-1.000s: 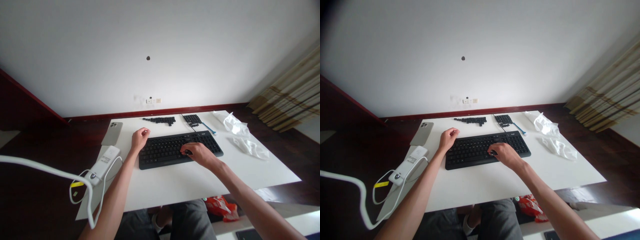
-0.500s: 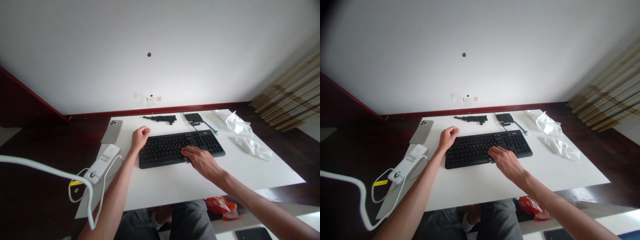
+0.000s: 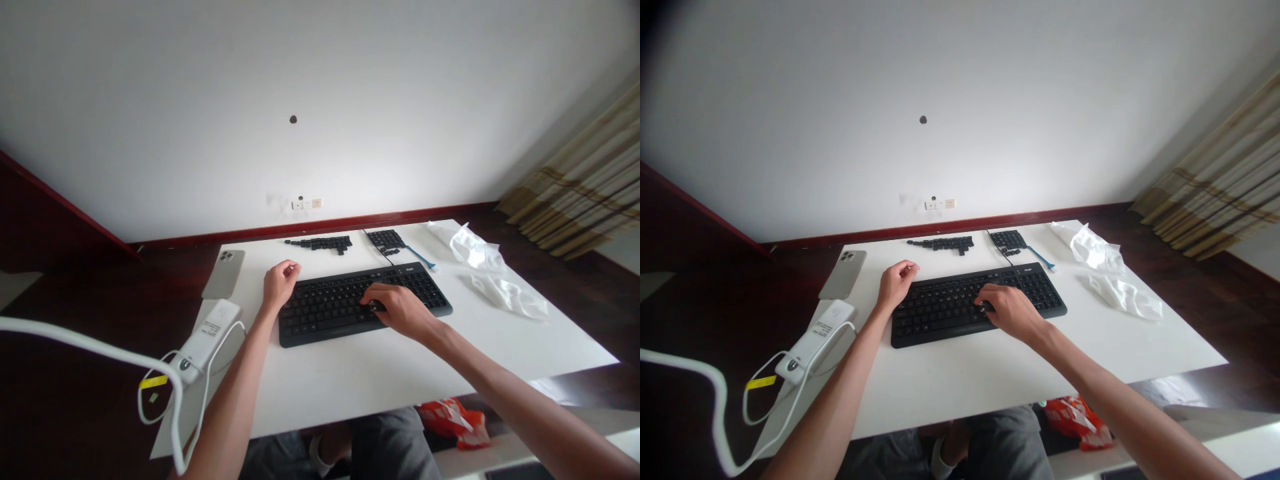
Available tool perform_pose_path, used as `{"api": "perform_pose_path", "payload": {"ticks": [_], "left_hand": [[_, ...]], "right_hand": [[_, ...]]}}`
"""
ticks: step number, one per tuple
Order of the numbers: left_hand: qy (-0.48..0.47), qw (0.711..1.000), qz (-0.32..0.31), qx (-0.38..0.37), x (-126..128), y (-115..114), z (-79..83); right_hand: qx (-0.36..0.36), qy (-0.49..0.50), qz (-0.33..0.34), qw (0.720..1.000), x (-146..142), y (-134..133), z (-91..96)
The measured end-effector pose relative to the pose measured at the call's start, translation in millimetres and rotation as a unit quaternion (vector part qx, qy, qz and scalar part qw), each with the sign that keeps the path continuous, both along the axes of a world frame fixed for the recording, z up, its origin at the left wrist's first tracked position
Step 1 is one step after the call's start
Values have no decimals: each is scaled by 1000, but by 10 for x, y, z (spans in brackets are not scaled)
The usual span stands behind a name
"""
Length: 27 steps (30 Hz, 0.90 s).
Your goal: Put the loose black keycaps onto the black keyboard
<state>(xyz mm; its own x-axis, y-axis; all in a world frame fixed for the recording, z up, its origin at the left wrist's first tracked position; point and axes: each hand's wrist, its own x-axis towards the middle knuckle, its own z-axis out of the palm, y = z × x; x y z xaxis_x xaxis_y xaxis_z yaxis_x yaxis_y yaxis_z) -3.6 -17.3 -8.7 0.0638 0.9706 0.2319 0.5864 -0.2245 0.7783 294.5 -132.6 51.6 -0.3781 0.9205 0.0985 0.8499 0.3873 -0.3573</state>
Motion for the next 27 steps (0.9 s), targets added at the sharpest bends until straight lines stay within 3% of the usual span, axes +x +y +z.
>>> {"api": "perform_pose_path", "payload": {"ticks": [5, 11, 17, 27], "left_hand": [[-2, 1000, -2, -4, -6, 7, -4], [-1, 1000, -1, -3, -12, 5, -5], [-1, 1000, -1, -1, -9, 0, 2], [-3, 1000, 3, -6, -6, 14, -2]], "right_hand": [[92, 54, -88, 990, 3, 577, -20], [79, 1, -110, 991, -78, 1140, -216], [60, -27, -96, 993, -129, 1213, -292], [63, 15, -82, 995, -185, 1193, -187]]}}
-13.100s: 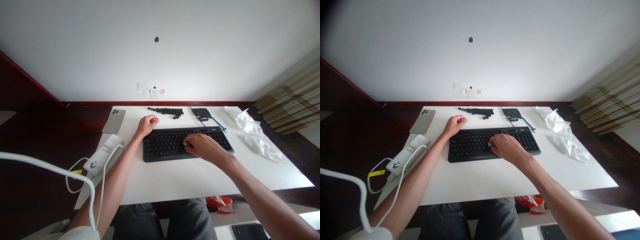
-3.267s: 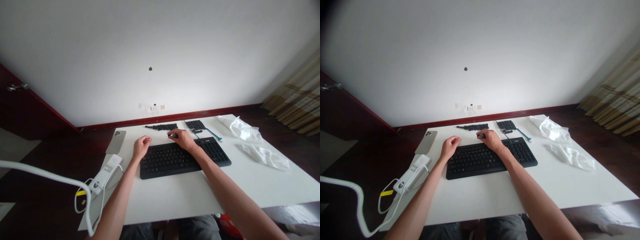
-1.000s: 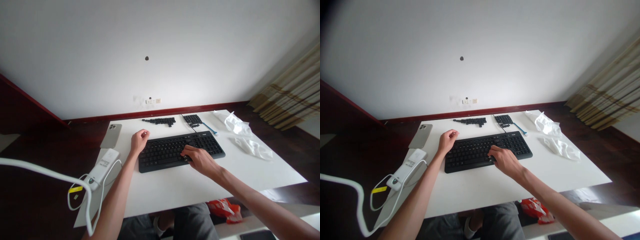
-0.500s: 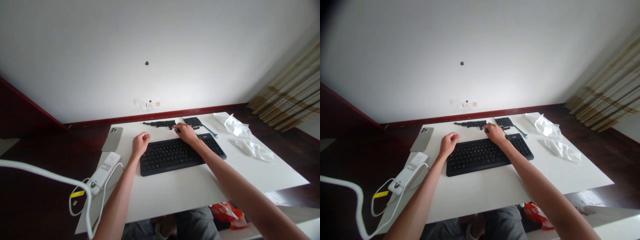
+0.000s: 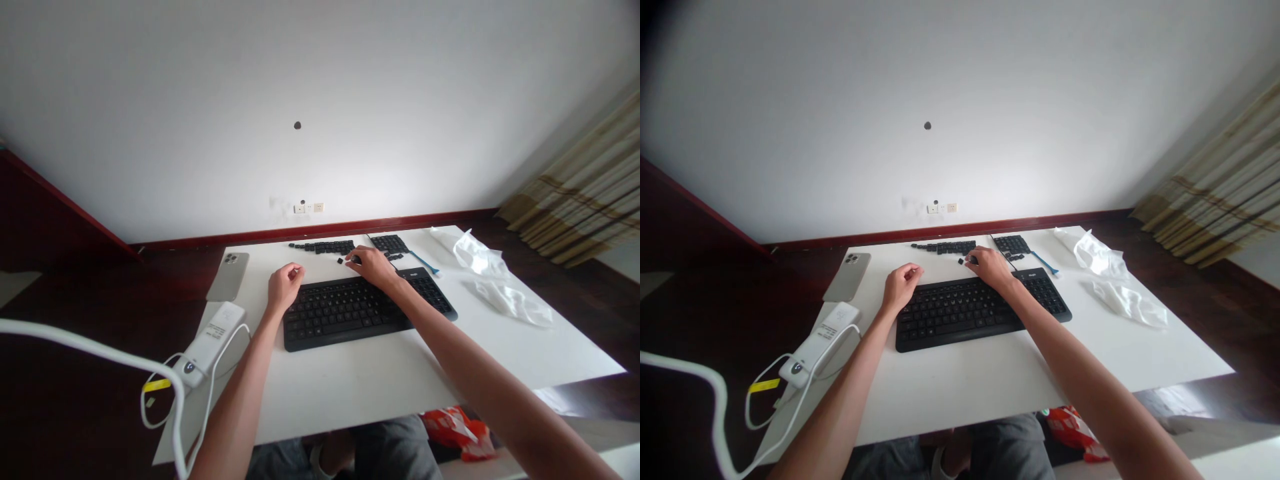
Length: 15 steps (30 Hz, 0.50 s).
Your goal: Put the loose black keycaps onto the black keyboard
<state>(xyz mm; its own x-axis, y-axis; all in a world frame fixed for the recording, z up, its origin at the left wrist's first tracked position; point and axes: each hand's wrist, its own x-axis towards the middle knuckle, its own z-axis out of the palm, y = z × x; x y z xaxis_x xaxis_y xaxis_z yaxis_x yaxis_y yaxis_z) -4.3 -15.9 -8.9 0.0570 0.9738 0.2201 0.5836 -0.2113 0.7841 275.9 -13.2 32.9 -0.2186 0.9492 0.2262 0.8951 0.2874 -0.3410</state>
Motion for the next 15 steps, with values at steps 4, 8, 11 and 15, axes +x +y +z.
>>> {"api": "perform_pose_path", "payload": {"ticks": [4, 8, 11, 15], "left_hand": [[1, 1000, -1, 3, 1, -8, 8], [1, 1000, 1, -1, 3, -16, 8], [0, 1000, -1, -1, 7, -24, 17], [1, 1000, 3, -3, 11, -28, 33]], "right_hand": [[0, 5, -26, 1000, -139, 54, -39], [-14, -30, -72, 997, -284, 106, -128], [-14, -44, -89, 995, -336, 118, -161], [-22, -31, -77, 996, -328, 99, -150]]}}
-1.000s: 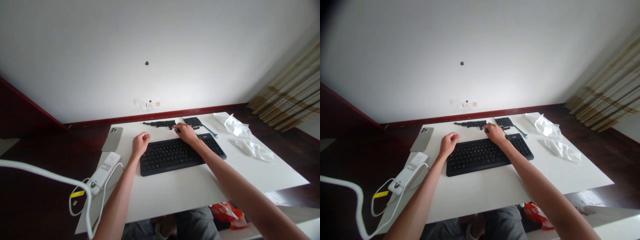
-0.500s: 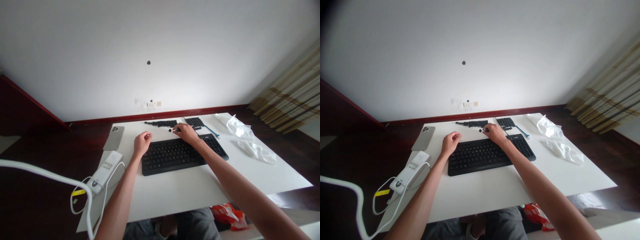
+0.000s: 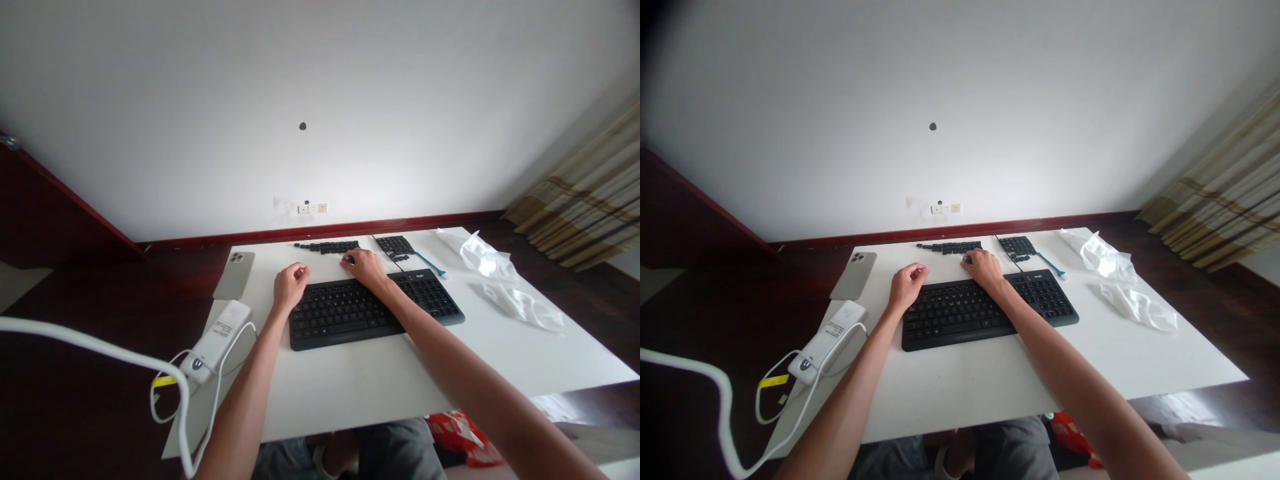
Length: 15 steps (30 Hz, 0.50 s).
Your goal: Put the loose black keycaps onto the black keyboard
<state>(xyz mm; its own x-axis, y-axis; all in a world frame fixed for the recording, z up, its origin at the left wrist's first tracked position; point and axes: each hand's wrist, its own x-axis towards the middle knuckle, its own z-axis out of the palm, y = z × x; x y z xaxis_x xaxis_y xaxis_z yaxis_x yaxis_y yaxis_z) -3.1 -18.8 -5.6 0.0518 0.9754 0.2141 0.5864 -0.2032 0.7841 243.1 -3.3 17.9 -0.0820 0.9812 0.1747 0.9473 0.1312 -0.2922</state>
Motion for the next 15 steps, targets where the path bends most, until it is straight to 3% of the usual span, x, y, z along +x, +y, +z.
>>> {"api": "perform_pose_path", "payload": {"ticks": [6, 15], "left_hand": [[-4, 1000, -2, 0, -1, 8, -7], [1, 1000, -6, 1, -6, 10, -10]], "right_hand": [[6, 64, 46, 997, 44, -32, 3], [3, 108, 55, 993, 104, 12, -80]]}}
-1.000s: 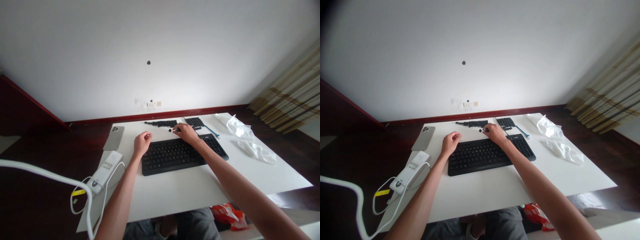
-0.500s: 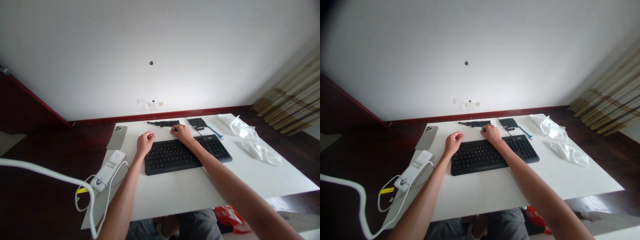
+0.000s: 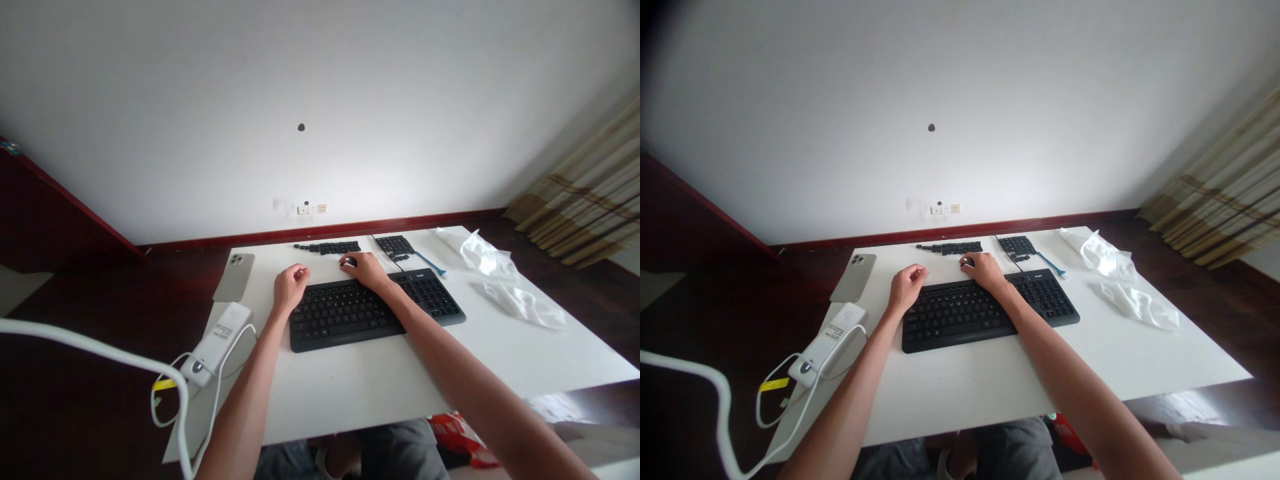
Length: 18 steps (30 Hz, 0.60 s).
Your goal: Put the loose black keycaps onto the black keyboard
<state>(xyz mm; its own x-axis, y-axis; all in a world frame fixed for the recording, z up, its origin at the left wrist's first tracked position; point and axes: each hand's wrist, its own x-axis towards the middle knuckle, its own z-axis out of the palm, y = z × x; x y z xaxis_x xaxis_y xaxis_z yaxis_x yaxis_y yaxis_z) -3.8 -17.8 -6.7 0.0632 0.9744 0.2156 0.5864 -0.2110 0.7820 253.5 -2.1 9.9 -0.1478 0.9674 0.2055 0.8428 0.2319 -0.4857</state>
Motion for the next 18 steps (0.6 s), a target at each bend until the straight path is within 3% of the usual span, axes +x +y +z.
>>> {"api": "perform_pose_path", "payload": {"ticks": [4, 11, 18], "left_hand": [[0, 1000, 0, -3, -2, -3, 11], [2, 1000, -1, 0, -2, -7, 2], [-1, 1000, -4, 2, -4, -6, 0]], "right_hand": [[-3, -11, 2, 1000, 6, -6, -18], [8, 57, 79, 995, 20, -16, -29], [-12, 69, 77, 995, 50, -58, 29]]}}
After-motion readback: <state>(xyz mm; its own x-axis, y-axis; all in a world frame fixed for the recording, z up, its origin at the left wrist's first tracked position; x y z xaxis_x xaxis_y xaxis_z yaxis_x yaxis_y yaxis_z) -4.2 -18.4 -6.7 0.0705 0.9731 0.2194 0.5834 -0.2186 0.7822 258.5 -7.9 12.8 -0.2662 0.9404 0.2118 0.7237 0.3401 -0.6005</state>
